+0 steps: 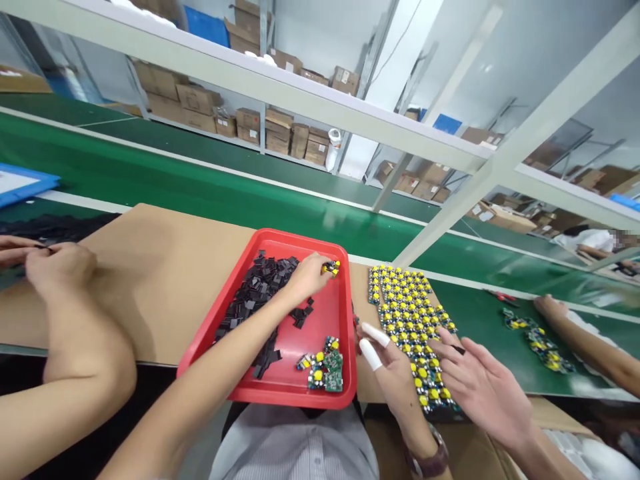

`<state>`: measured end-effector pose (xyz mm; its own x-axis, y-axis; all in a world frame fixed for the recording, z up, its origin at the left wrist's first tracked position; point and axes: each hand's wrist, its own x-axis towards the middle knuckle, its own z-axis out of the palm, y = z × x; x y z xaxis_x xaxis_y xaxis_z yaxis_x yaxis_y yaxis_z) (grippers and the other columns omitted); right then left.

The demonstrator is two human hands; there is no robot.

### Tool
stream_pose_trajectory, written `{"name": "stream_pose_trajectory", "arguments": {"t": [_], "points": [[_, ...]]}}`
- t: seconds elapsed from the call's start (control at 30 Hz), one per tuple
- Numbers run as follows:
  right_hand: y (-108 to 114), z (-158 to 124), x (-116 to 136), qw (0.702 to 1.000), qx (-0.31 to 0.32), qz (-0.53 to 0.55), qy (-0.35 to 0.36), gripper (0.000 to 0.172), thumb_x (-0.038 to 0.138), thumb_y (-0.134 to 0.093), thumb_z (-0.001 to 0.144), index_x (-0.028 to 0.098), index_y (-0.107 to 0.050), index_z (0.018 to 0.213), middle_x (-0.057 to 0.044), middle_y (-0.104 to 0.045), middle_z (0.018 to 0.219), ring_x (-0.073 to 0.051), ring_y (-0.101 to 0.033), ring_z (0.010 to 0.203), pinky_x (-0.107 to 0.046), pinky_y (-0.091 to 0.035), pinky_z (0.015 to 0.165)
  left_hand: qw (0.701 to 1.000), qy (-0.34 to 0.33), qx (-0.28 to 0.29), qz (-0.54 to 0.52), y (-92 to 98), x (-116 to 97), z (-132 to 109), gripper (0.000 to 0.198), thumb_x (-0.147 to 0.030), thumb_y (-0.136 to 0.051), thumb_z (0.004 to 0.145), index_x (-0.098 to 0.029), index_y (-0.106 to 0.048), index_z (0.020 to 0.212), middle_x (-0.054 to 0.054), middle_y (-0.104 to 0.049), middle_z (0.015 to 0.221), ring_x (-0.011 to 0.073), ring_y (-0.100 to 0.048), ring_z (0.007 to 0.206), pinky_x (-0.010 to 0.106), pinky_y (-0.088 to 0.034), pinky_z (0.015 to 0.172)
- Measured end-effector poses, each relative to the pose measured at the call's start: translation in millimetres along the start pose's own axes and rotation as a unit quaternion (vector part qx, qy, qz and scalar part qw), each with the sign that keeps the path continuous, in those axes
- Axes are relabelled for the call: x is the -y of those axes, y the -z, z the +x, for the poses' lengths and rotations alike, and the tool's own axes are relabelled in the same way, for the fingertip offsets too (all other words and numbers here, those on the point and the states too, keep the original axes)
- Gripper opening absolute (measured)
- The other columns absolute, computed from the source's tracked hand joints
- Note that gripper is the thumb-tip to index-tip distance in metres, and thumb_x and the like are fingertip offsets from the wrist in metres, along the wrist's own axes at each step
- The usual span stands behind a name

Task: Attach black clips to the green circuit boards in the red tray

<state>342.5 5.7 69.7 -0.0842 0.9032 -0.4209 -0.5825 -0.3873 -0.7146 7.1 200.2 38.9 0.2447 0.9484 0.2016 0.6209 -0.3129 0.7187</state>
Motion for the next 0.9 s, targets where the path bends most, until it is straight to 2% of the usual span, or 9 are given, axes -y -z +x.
{"name": "stream_pose_trajectory", "arguments": {"t": [0.2, 0.33, 0.4, 0.43, 0.5, 0.53, 0.7, 0.83, 0.9], "points": [[19, -18, 1, 0.969, -0.037, -0.204, 0.134, 0.050, 0.044, -0.081, 0.081, 0.034, -0.071, 0.129, -0.003, -0.052, 0.077, -0.013, -0.041, 0.050, -0.028, -0.052, 0.046, 0.995, 0.074, 0.045, 0.052, -19.1, 22, 57, 0.033, -0.034, -0.066, 0.097, -0.019, -0.063, 0.127, 0.010, -0.065, 0.129, 0.0252, -0.067, 0.110, 0.045, -0.058, 0.091], [-1, -17, 1, 0.875, 0.014, -0.393, 0.282, 0.040, 0.063, -0.068, 0.088, 0.039, -0.072, 0.119, -0.003, -0.052, 0.070, -0.015, -0.048, 0.049, -0.028, -0.050, 0.044, 0.996, 0.064, 0.044, 0.049, -14.1, 18, 53, 0.035, -0.034, -0.066, 0.097, -0.018, -0.062, 0.129, 0.011, -0.064, 0.131, 0.0259, -0.067, 0.112, 0.048, -0.057, 0.094], [-30, 6, -14, 0.774, 0.093, -0.545, 0.308, 0.035, 0.059, -0.051, 0.100, 0.036, -0.069, 0.118, -0.006, -0.064, 0.080, -0.018, -0.059, 0.060, -0.030, -0.054, 0.050, 0.998, 0.050, 0.026, 0.043, 1.1, 12, 36, 0.034, -0.030, -0.063, 0.099, -0.016, -0.062, 0.129, 0.012, -0.066, 0.130, 0.0255, -0.067, 0.113, 0.046, -0.055, 0.098], [-48, 23, -25, 0.756, 0.114, -0.571, 0.299, 0.031, 0.052, -0.054, 0.102, 0.030, -0.068, 0.120, -0.008, -0.069, 0.094, -0.018, -0.065, 0.071, -0.031, -0.059, 0.060, 0.998, 0.040, 0.017, 0.039, 10.7, 9, 23, 0.031, -0.026, -0.061, 0.099, -0.015, -0.063, 0.128, 0.013, -0.068, 0.128, 0.0245, -0.068, 0.112, 0.043, -0.053, 0.100], [-83, 65, -53, 0.739, 0.146, -0.594, 0.283, 0.029, 0.038, -0.058, 0.104, 0.018, -0.064, 0.124, -0.008, -0.067, 0.120, -0.021, -0.069, 0.098, -0.039, -0.061, 0.083, 0.999, 0.018, 0.011, 0.031, 30.7, 2, -13, 0.026, -0.024, -0.056, 0.100, -0.016, -0.067, 0.122, 0.011, -0.073, 0.120, 0.0212, -0.070, 0.108, 0.033, -0.052, 0.098], [-99, 88, -67, 0.731, 0.154, -0.605, 0.274, 0.021, 0.036, -0.058, 0.104, 0.027, -0.067, 0.121, -0.009, -0.065, 0.130, -0.021, -0.067, 0.104, -0.038, -0.059, 0.089, 0.999, 0.010, 0.016, 0.030, 39.6, -1, -35, 0.024, -0.027, -0.057, 0.099, -0.017, -0.070, 0.117, 0.008, -0.076, 0.113, 0.0202, -0.072, 0.101, 0.031, -0.054, 0.093], [-141, 176, -113, 0.695, 0.199, -0.646, 0.245, 0.027, 0.034, -0.063, 0.102, 0.019, -0.064, 0.125, -0.010, -0.065, 0.129, -0.023, -0.067, 0.107, -0.044, -0.058, 0.092, 0.997, 0.020, 0.064, 0.032, 59.2, 3, -137, 0.022, -0.035, -0.057, 0.098, -0.023, -0.074, 0.104, 0.003, -0.077, 0.098, 0.0204, -0.073, 0.084, 0.031, -0.055, 0.078], [-137, 192, -116, 0.692, 0.200, -0.652, 0.236, 0.003, 0.018, -0.070, 0.093, 0.016, -0.072, 0.094, -0.009, -0.070, 0.107, -0.025, -0.066, 0.104, -0.046, -0.052, 0.098, 0.995, 0.065, 0.062, 0.046, 52.5, 18, -166, 0.023, -0.038, -0.056, 0.098, -0.022, -0.072, 0.104, 0.003, -0.076, 0.095, 0.0206, -0.073, 0.079, 0.030, -0.056, 0.072], [-132, 185, -111, 0.710, 0.191, -0.635, 0.239, 0.006, 0.012, -0.070, 0.089, 0.017, -0.073, 0.087, -0.009, -0.071, 0.100, -0.025, -0.066, 0.100, -0.044, -0.051, 0.098, 0.995, 0.062, 0.060, 0.053, 47.1, 21, -164, 0.023, -0.038, -0.056, 0.098, -0.023, -0.072, 0.105, 0.004, -0.076, 0.099, 0.0220, -0.074, 0.085, 0.032, -0.057, 0.076]]}}
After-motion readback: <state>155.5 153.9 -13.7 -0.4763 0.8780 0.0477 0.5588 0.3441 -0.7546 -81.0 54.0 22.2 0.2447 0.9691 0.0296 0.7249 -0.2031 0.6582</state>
